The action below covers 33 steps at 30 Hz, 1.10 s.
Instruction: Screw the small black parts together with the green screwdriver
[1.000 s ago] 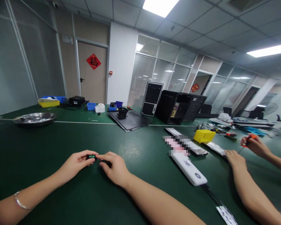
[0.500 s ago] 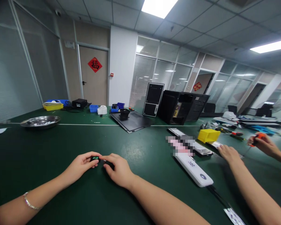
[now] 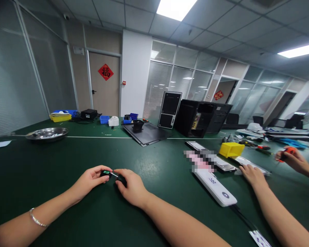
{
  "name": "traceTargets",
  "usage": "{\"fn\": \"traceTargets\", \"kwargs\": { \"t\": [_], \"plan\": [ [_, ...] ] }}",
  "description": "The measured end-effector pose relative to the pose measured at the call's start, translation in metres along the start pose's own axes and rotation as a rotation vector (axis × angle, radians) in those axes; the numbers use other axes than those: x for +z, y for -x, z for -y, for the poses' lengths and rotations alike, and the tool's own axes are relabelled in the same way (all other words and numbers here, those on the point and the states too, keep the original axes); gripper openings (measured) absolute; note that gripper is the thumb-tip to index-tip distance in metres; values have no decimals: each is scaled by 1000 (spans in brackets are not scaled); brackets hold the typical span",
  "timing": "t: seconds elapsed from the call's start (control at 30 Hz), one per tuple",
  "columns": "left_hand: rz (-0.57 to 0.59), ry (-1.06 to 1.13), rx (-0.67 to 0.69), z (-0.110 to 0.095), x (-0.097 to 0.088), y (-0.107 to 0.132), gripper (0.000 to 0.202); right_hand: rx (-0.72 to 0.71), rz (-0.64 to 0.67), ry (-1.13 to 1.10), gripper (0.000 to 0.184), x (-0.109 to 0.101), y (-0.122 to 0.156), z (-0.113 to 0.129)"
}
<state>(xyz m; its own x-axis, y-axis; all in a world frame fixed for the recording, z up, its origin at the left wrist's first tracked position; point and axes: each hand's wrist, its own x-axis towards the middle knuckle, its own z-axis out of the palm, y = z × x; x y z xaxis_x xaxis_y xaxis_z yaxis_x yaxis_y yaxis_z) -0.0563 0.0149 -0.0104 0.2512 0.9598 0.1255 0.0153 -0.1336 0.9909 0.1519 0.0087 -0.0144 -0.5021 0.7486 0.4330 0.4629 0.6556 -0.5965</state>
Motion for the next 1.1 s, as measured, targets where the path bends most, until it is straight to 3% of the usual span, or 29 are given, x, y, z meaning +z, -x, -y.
{"fn": "traceTargets", "kwargs": {
  "t": [0.33, 0.6, 1.1],
  "plan": [
    [7, 0, -4, -3, 1, 0, 25, 41, -50, 52, 37, 0, 0, 2],
    [-9, -14, 13, -3, 2, 0, 26, 54, 1, 117, 14, -2, -2, 5],
    [40, 16, 15, -6, 1, 3, 30, 23, 28, -13, 19, -2, -1, 3]
  ]
}}
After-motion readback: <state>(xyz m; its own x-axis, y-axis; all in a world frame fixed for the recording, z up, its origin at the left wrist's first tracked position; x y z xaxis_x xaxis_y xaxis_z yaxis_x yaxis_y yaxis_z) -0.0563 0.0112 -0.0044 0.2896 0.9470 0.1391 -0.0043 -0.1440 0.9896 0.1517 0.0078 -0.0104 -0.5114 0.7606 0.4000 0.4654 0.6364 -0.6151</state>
